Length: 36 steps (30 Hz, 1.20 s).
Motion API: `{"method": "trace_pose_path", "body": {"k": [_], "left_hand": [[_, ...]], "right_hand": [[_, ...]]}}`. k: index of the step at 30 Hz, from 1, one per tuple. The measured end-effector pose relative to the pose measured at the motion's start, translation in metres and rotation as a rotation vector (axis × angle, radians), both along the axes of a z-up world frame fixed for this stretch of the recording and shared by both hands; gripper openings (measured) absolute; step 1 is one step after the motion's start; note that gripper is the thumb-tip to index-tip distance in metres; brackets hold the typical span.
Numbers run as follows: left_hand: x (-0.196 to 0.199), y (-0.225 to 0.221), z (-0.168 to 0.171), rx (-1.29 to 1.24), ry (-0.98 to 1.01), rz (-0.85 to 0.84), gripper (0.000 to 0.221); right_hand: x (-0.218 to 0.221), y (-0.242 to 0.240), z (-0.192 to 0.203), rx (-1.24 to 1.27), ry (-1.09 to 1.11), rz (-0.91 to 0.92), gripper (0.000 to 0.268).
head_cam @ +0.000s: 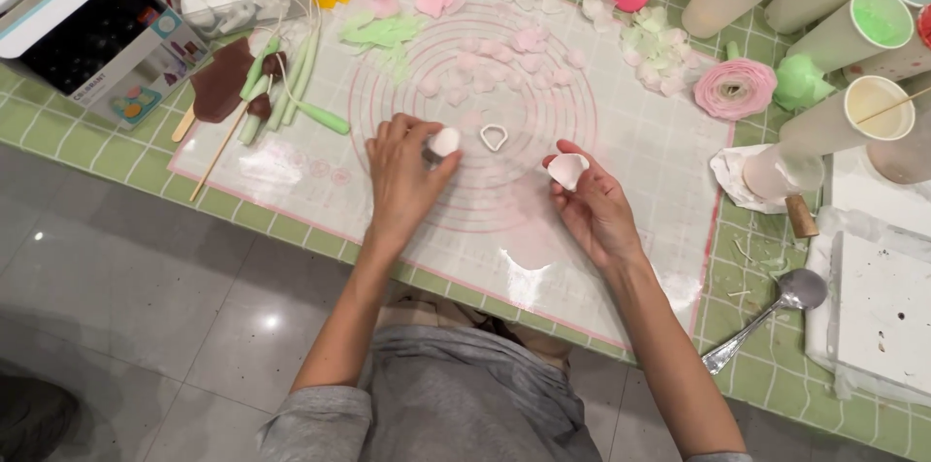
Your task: Manually shaping and folding small wax pieces to create petals for decorative candles.
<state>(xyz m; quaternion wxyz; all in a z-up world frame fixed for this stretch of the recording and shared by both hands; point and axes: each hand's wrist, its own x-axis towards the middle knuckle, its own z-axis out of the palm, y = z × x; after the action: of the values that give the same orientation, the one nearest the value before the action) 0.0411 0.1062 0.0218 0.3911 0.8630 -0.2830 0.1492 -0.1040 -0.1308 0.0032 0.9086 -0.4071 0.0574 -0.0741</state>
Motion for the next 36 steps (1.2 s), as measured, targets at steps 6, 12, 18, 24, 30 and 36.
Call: {"method": "trace_pose_path", "body": {"k": [6, 12, 18, 24, 30, 36], "left_hand": [[-0.016, -0.019, 0.004, -0.255, 0.057, -0.203, 0.029], [-0.049, -0.062, 0.03, -0.371, 0.279, -0.422, 0.021], [-0.054, -0.066, 0.026, -0.436, 0.183, -0.32, 0.013], [0.041, -0.047, 0.007, -0.225, 0.095, -0.098, 0.013], [0.076, -0.054, -0.007, -0.016, -0.084, 0.015, 0.024], [0.034, -0.052, 0.01, 0.102, 0.04, -0.314, 0.033]], "right_hand": [[-0.002, -0.008, -0.02, -0.116, 0.033, -0.056, 0.051], [-0.004, -0.014, -0.032, -0.155, 0.075, -0.158, 0.044], [-0.002, -0.012, -0.026, -0.178, 0.065, -0.182, 0.038], [0.0, -0.022, 0.017, -0.125, 0.076, -0.383, 0.046], [-0.016, -0.064, 0.041, 0.027, -0.065, -0.417, 0.042], [-0.054, -0.091, 0.042, -0.146, 0.012, -0.407, 0.029]]}}
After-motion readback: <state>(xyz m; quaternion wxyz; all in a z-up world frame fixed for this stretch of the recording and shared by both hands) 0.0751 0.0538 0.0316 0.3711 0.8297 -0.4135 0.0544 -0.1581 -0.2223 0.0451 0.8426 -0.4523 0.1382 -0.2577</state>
